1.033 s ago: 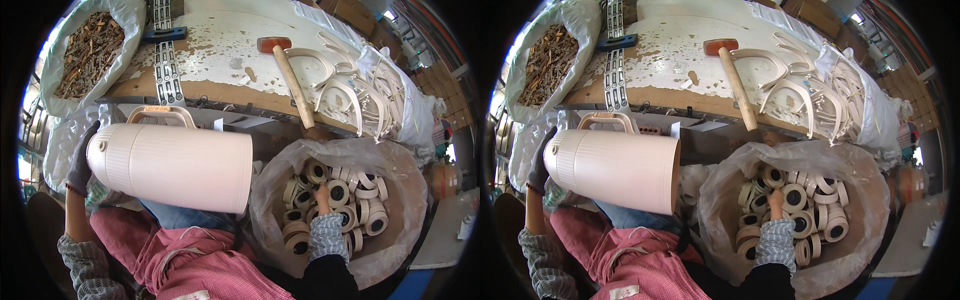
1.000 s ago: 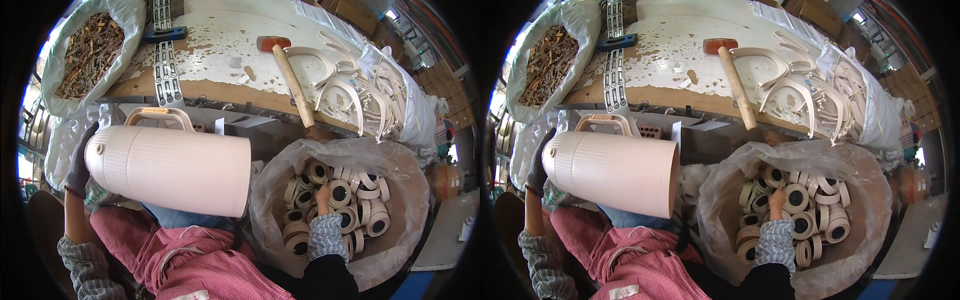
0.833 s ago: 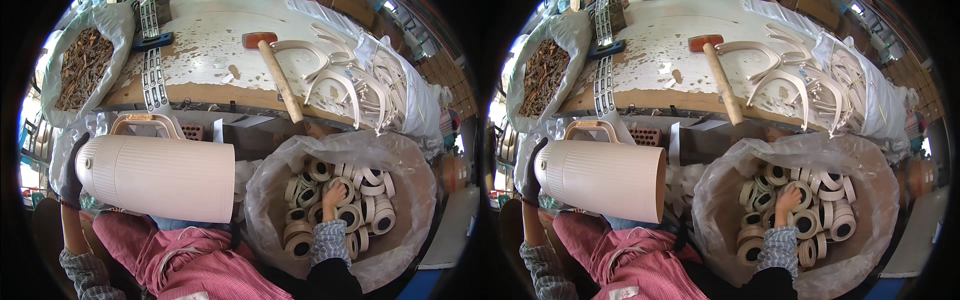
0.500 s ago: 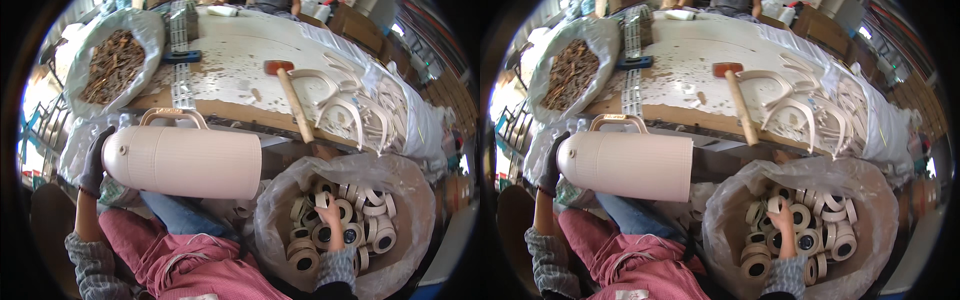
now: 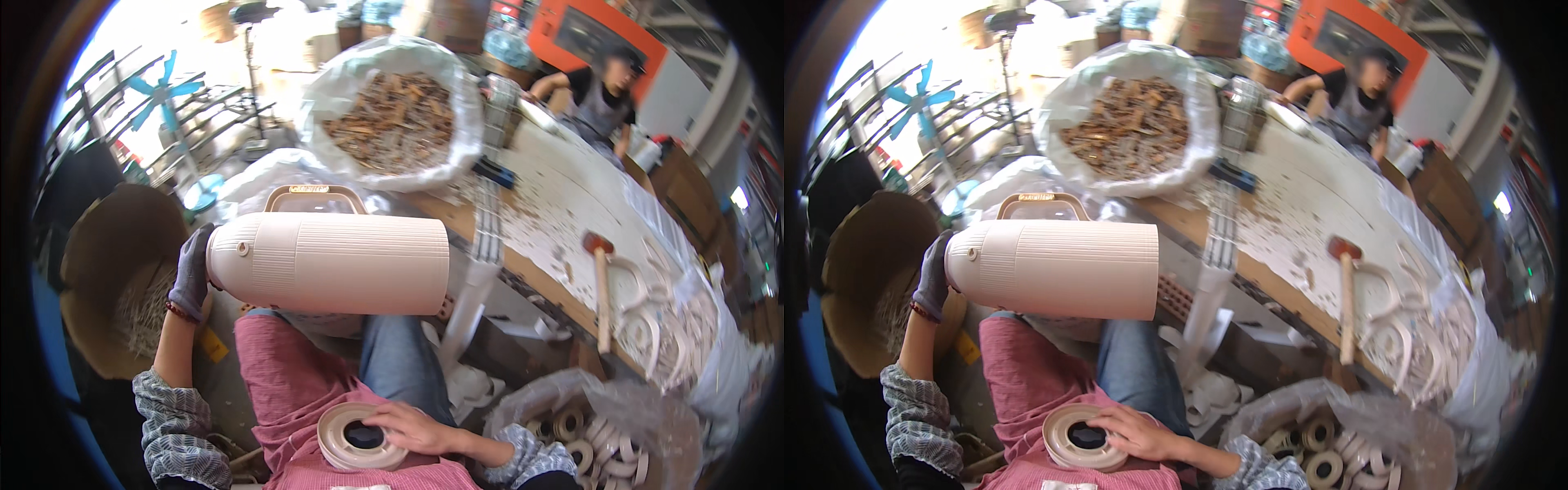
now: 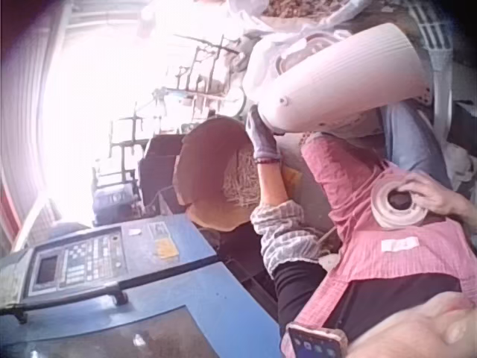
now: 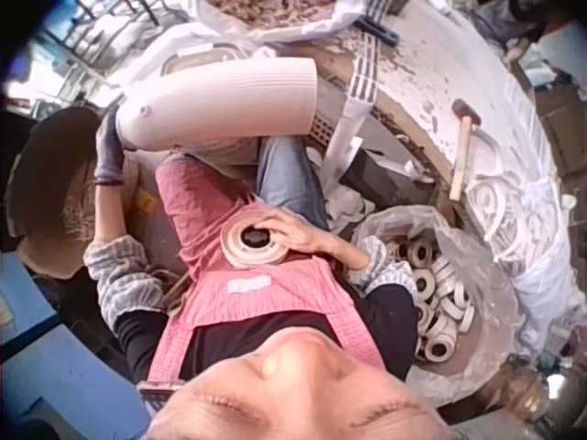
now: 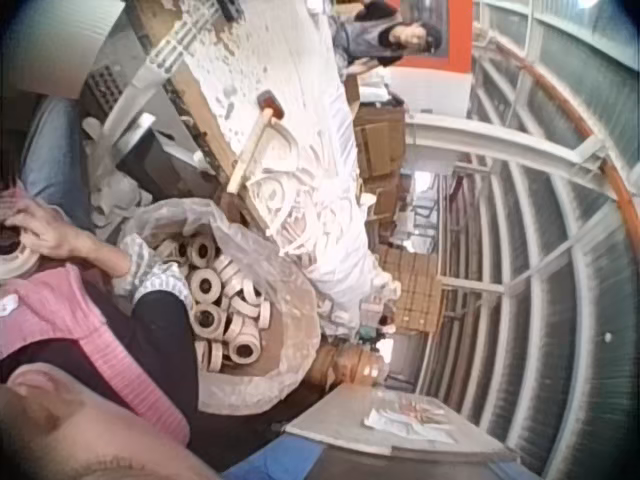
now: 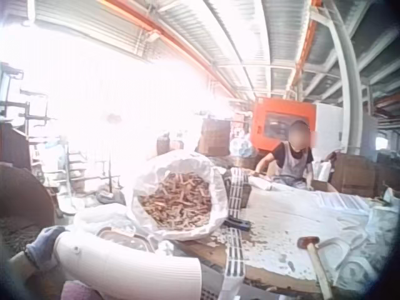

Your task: The person sits on the floor and assembles white plastic kettles by inserting wooden stoppers into the spouts and attaching handles. The person repeatedly picks up kettle bodies, inserts stoppers, and secures handles, placing finished units aside.

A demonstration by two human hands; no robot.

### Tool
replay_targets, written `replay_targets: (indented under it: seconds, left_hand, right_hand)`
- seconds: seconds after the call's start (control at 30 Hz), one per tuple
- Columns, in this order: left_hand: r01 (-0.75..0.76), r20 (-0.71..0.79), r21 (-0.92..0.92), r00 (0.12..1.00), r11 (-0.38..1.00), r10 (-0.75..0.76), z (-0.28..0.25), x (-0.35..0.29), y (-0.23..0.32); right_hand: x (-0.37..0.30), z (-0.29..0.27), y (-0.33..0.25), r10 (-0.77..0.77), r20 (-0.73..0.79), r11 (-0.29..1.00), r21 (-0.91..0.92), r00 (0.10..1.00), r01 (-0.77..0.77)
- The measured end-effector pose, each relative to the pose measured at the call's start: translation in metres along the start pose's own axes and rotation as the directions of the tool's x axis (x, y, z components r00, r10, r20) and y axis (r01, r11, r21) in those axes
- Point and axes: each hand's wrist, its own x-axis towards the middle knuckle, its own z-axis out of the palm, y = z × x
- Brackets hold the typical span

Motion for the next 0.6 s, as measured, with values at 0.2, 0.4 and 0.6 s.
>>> replay_targets:
  seconds: [0.2, 0.4, 0.6]
  left_hand:
    - [0.068, -0.276, -0.184, 0.954, 0.981, -0.118, -0.087, -0.060, 0.008]
    - [0.108, -0.261, -0.191, 0.953, 0.976, -0.156, -0.143, -0.086, -0.029]
    - [0.222, -0.166, -0.455, 0.931, 0.863, -0.327, -0.078, -0.093, -0.048]
  right_hand:
    - [0.002, -0.012, -0.003, -0.234, 0.074, 0.949, -0.200, 0.969, 0.245]
    - [-0.001, -0.038, 0.013, -0.135, 0.125, 0.983, -0.108, 0.983, 0.148]
    - [0.073, -0.137, 0.006, 0.153, -0.758, 0.954, 0.280, 0.634, 0.104]
